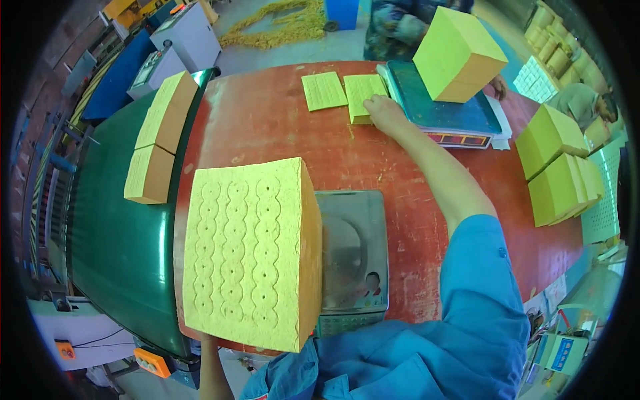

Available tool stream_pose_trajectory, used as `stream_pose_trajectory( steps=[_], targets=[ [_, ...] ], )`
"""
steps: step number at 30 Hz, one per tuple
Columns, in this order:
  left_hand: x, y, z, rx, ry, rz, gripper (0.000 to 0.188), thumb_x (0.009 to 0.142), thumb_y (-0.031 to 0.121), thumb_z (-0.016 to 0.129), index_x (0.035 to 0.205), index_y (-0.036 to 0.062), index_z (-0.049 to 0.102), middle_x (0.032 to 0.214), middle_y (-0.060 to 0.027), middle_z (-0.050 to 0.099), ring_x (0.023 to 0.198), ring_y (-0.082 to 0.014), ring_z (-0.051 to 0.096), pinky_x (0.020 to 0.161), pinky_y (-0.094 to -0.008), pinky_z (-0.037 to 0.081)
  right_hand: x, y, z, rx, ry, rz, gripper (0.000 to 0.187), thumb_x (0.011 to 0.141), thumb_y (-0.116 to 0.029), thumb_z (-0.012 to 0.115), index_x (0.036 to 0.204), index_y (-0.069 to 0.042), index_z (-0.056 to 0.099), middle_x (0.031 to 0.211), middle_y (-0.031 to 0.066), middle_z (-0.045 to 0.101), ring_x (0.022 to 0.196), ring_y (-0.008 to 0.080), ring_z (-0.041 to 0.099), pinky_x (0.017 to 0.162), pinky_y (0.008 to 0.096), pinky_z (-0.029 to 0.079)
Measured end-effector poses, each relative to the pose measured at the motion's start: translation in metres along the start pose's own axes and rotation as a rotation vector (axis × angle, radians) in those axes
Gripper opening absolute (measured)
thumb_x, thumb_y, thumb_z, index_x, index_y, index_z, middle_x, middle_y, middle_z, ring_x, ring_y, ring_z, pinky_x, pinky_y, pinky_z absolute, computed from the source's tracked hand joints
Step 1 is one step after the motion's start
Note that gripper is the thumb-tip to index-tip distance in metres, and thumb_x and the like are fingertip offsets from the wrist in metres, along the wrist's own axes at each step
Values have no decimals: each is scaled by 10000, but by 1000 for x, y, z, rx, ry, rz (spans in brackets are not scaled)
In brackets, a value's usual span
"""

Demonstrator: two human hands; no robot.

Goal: Weighing and bundling stacks of yellow paper using a scale and a banding machine.

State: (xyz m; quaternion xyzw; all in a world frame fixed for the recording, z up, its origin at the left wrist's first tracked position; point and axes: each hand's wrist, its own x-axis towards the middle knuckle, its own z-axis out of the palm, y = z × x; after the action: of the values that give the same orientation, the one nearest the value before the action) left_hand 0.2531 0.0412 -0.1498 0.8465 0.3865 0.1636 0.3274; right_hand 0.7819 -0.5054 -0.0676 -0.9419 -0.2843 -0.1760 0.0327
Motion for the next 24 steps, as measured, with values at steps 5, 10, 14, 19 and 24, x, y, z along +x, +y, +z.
stream_pose_trajectory(
  steps=[5, 10, 14, 19, 24],
  targets=[
    [-1, -15, 19, -233, -20, -22, 390, 964, 248, 486, 1262, 1, 535, 1252, -137, 586, 1021, -228, 625, 830, -339, 535, 3, -6, -8, 10, -61, 2, 136, 846, -69, 517, 933, -54, 622, 890, 169, 625, 872, 352, 651, 733, 456, 535],
    [4, -15, 21, -483, -13, -9, 414, 970, 235, 487, 1316, 8, 487, 1236, -128, 568, 1014, -223, 614, 811, -326, 547, 2, -8, -6, 56, -47, 80, 146, 789, -5, 515, 882, -29, 626, 901, 188, 640, 885, 370, 641, 746, 449, 522],
    [-2, 25, 18, -544, 8, -9, 454, 971, 279, 475, 1325, -5, 485, 1235, -136, 574, 1074, -263, 577, 892, -368, 502, -3, -3, -1, 0, -59, 115, 133, 788, -1, 513, 856, -9, 627, 883, 200, 642, 874, 375, 643, 748, 457, 522],
    [-7, 55, -3, 265, -18, 377, 509, 946, 354, 484, 1301, -10, 510, 1260, -171, 563, 1138, -340, 530, 966, -422, 411, 1, -9, -6, 33, 6, 106, 176, 823, -24, 500, 867, 28, 662, 911, 233, 656, 863, 378, 671, 737, 450, 547],
    [1, 32, 0, 419, 41, 494, 535, 936, 418, 466, 1292, 25, 544, 1333, -173, 510, 1237, -376, 431, 1052, -455, 307, 4, -15, -16, 22, -67, 158, 162, 804, -8, 514, 863, 32, 660, 938, 239, 658, 886, 381, 668, 752, 453, 545]
  ],
)
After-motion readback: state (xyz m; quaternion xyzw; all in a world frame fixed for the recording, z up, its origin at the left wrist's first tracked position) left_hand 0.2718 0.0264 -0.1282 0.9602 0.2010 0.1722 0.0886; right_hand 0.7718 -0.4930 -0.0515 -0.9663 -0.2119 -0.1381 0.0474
